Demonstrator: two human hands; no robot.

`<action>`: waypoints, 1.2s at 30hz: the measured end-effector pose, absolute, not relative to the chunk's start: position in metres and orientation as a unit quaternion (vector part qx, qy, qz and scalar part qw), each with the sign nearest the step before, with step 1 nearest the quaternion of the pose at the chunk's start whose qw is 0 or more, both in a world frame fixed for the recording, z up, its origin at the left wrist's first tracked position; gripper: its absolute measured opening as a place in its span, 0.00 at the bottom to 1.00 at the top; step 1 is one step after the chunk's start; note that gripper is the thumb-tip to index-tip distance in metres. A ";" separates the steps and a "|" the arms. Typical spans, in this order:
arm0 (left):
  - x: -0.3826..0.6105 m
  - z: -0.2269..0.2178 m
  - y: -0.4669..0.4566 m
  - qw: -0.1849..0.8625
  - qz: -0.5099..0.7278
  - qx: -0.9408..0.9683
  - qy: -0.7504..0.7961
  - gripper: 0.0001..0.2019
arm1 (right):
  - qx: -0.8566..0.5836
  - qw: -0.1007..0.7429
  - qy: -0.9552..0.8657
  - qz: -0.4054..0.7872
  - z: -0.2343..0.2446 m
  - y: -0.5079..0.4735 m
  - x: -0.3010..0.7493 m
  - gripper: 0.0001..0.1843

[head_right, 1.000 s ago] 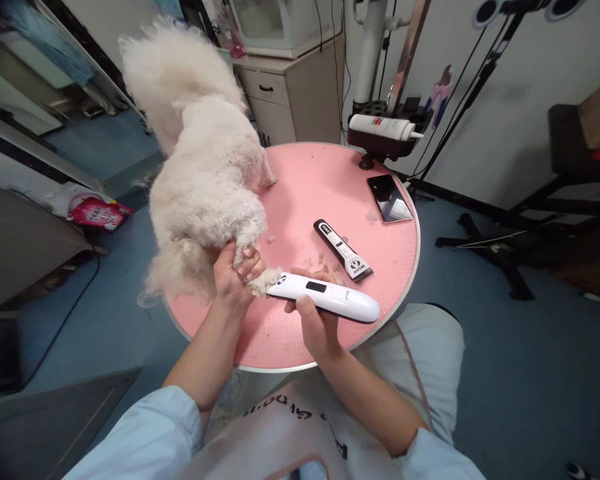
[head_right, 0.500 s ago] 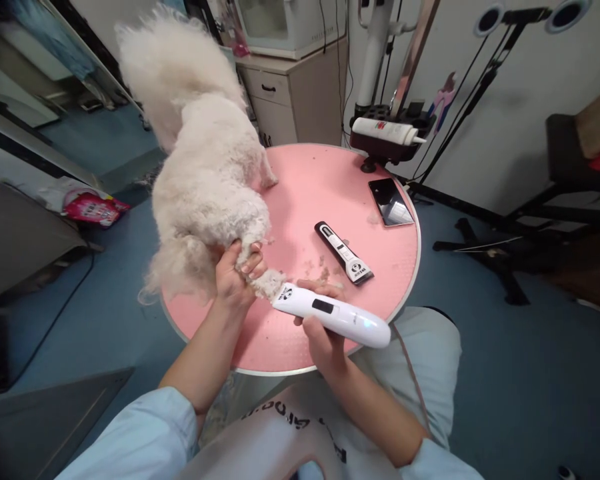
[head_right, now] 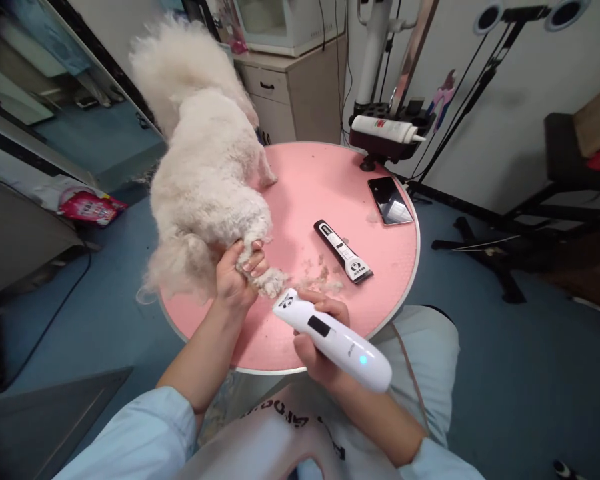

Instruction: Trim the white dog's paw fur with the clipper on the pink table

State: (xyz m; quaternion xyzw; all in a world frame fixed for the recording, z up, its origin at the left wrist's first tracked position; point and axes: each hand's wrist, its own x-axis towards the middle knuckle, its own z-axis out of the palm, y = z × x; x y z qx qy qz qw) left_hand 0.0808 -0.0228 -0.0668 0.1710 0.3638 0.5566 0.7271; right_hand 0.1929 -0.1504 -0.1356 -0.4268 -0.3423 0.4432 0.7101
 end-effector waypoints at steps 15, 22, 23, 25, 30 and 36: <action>0.083 -0.067 -0.024 0.738 0.563 0.155 0.337 0.08 | -0.398 0.696 -0.518 0.299 -0.127 -0.149 0.188 0.20; 0.083 -0.070 -0.024 0.744 0.560 0.153 0.330 0.08 | -0.411 0.678 -0.554 0.252 -0.134 -0.149 0.178 0.26; 0.083 -0.069 -0.024 0.744 0.562 0.154 0.328 0.07 | -0.414 0.677 -0.556 0.248 -0.134 -0.147 0.177 0.26; 0.083 -0.068 -0.025 0.747 0.559 0.150 0.327 0.07 | -0.421 0.675 -0.558 0.237 -0.133 -0.144 0.176 0.27; 0.083 -0.066 -0.025 0.751 0.555 0.137 0.331 0.09 | -0.435 0.678 -0.549 0.222 -0.123 -0.143 0.181 0.24; 0.083 -0.066 -0.024 0.755 0.550 0.132 0.331 0.08 | -0.427 0.677 -0.547 0.246 -0.118 -0.140 0.180 0.23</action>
